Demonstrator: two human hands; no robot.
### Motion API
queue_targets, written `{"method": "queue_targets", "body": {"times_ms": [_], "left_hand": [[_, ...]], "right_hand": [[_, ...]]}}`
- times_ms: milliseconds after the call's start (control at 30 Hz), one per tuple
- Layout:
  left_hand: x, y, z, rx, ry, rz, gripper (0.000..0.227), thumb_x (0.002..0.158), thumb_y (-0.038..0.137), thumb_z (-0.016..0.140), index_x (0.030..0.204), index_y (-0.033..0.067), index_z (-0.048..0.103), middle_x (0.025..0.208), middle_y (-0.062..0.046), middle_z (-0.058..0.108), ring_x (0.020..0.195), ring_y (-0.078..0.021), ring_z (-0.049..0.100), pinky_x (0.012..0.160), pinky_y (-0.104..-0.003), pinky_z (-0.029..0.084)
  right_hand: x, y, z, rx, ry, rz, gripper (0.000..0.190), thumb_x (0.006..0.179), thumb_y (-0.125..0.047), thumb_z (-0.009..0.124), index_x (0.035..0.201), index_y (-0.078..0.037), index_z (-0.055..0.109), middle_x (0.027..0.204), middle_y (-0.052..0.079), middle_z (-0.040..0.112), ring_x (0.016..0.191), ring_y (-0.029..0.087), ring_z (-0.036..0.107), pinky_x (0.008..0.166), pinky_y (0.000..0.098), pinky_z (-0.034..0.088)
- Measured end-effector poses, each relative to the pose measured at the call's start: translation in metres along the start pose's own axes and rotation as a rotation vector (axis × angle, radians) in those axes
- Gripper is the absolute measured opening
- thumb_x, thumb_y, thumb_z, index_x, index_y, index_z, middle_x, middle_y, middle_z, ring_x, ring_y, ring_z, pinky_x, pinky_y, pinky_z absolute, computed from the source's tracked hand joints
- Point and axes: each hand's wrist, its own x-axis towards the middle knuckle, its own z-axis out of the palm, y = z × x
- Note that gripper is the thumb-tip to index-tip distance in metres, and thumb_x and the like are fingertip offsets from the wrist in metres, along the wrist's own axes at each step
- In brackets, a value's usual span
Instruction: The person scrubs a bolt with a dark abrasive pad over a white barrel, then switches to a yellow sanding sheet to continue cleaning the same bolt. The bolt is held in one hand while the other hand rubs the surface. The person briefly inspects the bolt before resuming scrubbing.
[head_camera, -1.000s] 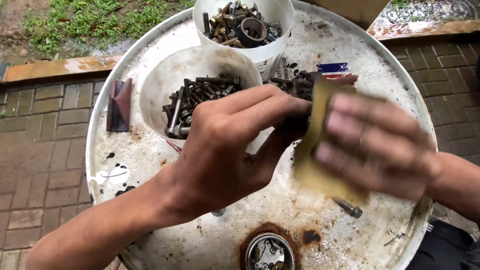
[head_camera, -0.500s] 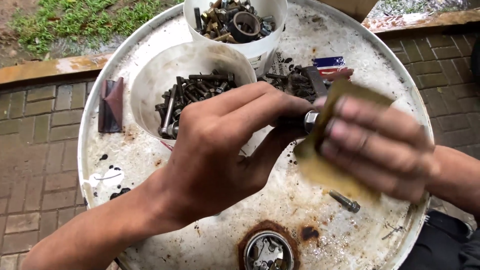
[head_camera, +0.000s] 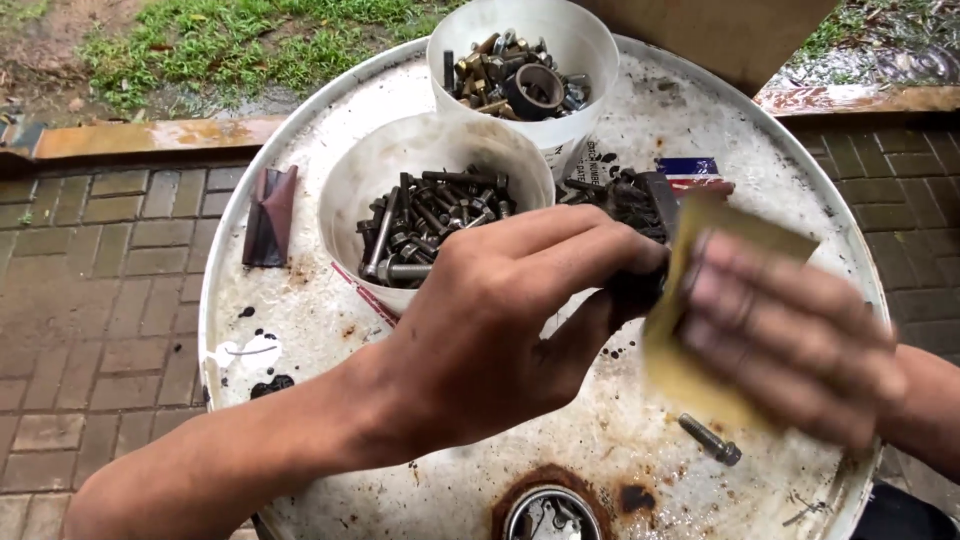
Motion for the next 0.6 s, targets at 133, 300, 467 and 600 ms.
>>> {"method": "queue_targets", "body": {"times_ms": [133, 300, 467, 600], "left_hand": [[0.000, -0.002, 0.001, -0.007, -0.020, 0.034, 0.016, 0.092, -0.013, 0.052, 0.104, -0.0053, 0.059, 0.094, -0.017, 0.066, 0.081, -0.0316, 0.065, 0.072, -0.040, 0.056], [0.001, -0.003, 0.001, -0.024, -0.013, 0.004, 0.013, 0.096, -0.013, 0.057, 0.106, -0.0044, 0.060, 0.095, -0.017, 0.069, 0.082, -0.0310, 0.067, 0.073, -0.039, 0.057], [0.004, -0.003, -0.001, -0.022, 0.002, -0.019, 0.016, 0.096, -0.011, 0.059, 0.109, -0.0015, 0.060, 0.096, -0.013, 0.070, 0.081, -0.0265, 0.069, 0.073, -0.036, 0.057], [0.005, -0.003, -0.003, -0.013, 0.004, 0.011, 0.015, 0.095, -0.012, 0.057, 0.105, -0.0032, 0.060, 0.094, -0.014, 0.069, 0.079, -0.0277, 0.068, 0.071, -0.036, 0.056]], "right_hand": [[-0.004, 0.002, -0.002, -0.005, -0.070, -0.164, 0.016, 0.098, 0.005, 0.066, 0.112, 0.006, 0.072, 0.115, 0.027, 0.071, 0.106, 0.044, 0.071, 0.098, 0.0403, 0.051], [0.027, 0.004, 0.055, -0.096, 0.993, -0.203, 0.051, 0.111, -0.024, 0.051, 0.066, -0.005, 0.067, 0.059, 0.016, 0.066, 0.054, 0.034, 0.068, 0.050, 0.0301, 0.050], [0.013, -0.001, 0.001, -0.036, 0.022, 0.022, 0.022, 0.100, -0.006, 0.067, 0.110, 0.013, 0.070, 0.113, 0.032, 0.070, 0.108, 0.048, 0.069, 0.100, 0.0449, 0.057], [0.015, -0.001, -0.003, 0.024, -0.091, -0.088, 0.022, 0.102, -0.006, 0.058, 0.117, 0.005, 0.070, 0.122, 0.022, 0.069, 0.115, 0.039, 0.067, 0.101, 0.0390, 0.052]]}}
